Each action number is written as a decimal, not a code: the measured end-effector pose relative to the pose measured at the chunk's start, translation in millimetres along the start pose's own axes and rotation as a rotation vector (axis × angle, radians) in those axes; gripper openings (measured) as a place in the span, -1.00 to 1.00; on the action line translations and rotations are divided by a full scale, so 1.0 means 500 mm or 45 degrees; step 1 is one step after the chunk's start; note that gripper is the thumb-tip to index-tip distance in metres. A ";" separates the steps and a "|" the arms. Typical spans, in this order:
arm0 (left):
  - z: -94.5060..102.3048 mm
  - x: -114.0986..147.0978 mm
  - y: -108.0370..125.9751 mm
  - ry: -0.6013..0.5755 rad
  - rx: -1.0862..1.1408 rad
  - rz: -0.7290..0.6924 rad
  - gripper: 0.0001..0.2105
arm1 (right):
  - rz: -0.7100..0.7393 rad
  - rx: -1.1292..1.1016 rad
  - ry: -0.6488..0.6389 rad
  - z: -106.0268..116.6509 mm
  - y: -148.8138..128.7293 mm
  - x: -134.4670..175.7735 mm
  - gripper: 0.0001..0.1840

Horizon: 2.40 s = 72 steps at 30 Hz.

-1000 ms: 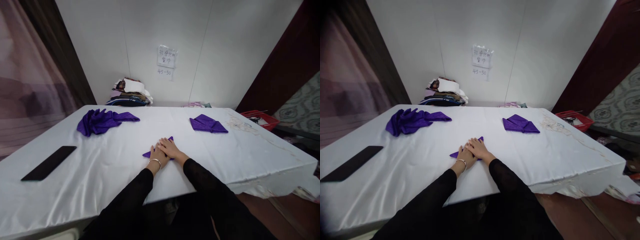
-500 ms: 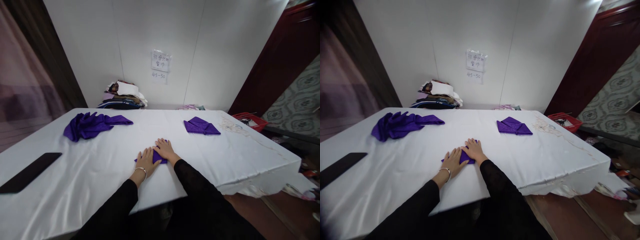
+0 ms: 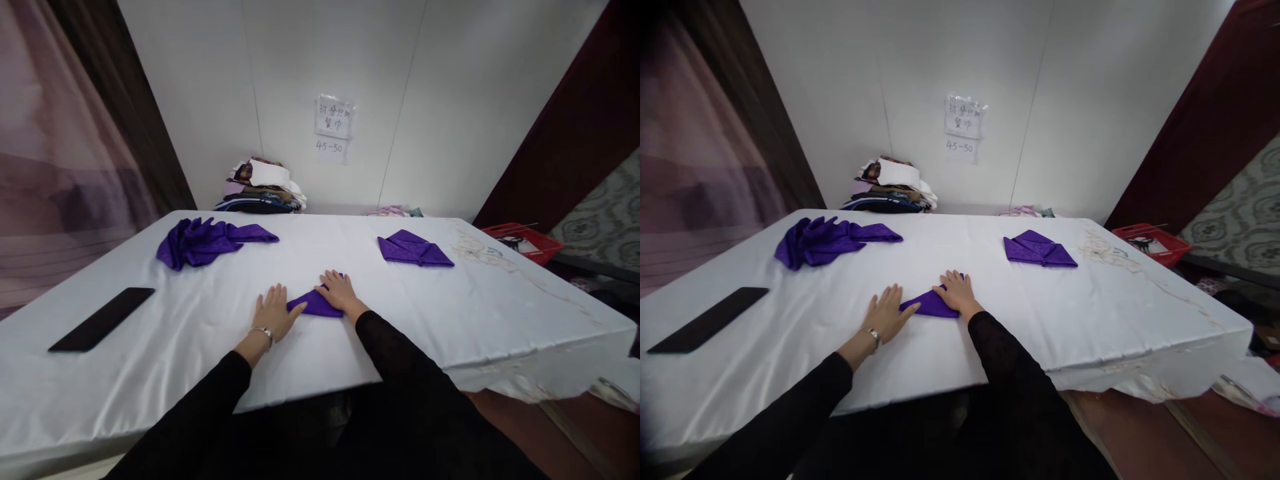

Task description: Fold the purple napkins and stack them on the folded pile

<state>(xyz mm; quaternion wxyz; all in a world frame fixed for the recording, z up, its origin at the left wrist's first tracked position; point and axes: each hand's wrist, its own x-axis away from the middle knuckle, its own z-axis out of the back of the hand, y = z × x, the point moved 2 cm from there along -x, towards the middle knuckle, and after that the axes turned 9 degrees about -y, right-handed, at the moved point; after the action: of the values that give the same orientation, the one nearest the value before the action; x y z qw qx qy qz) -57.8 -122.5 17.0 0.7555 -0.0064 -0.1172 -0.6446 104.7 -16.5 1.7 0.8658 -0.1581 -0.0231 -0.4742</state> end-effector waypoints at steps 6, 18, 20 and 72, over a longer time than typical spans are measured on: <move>-0.025 -0.050 0.116 0.010 0.004 -0.343 -0.25 | -0.007 0.055 0.013 -0.008 0.005 -0.004 -0.45; -0.059 -0.054 0.085 -0.052 -0.075 -0.306 -0.23 | -0.040 0.016 0.007 -0.003 0.029 -0.022 -0.42; -0.061 -0.046 0.078 -0.043 -0.081 -0.298 -0.22 | -0.079 0.007 -0.008 -0.001 0.040 -0.027 -0.41; -0.050 -0.068 0.105 -0.081 0.080 -0.411 -0.32 | 0.175 0.087 0.018 -0.041 -0.017 0.118 -0.30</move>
<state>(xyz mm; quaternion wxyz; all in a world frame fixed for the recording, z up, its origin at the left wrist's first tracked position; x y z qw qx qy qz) -7.1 -84.6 -6.1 0.6377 0.0157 -0.1608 -0.7532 128.0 -74.7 -4.2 0.9013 -0.1264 -0.0223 -0.4136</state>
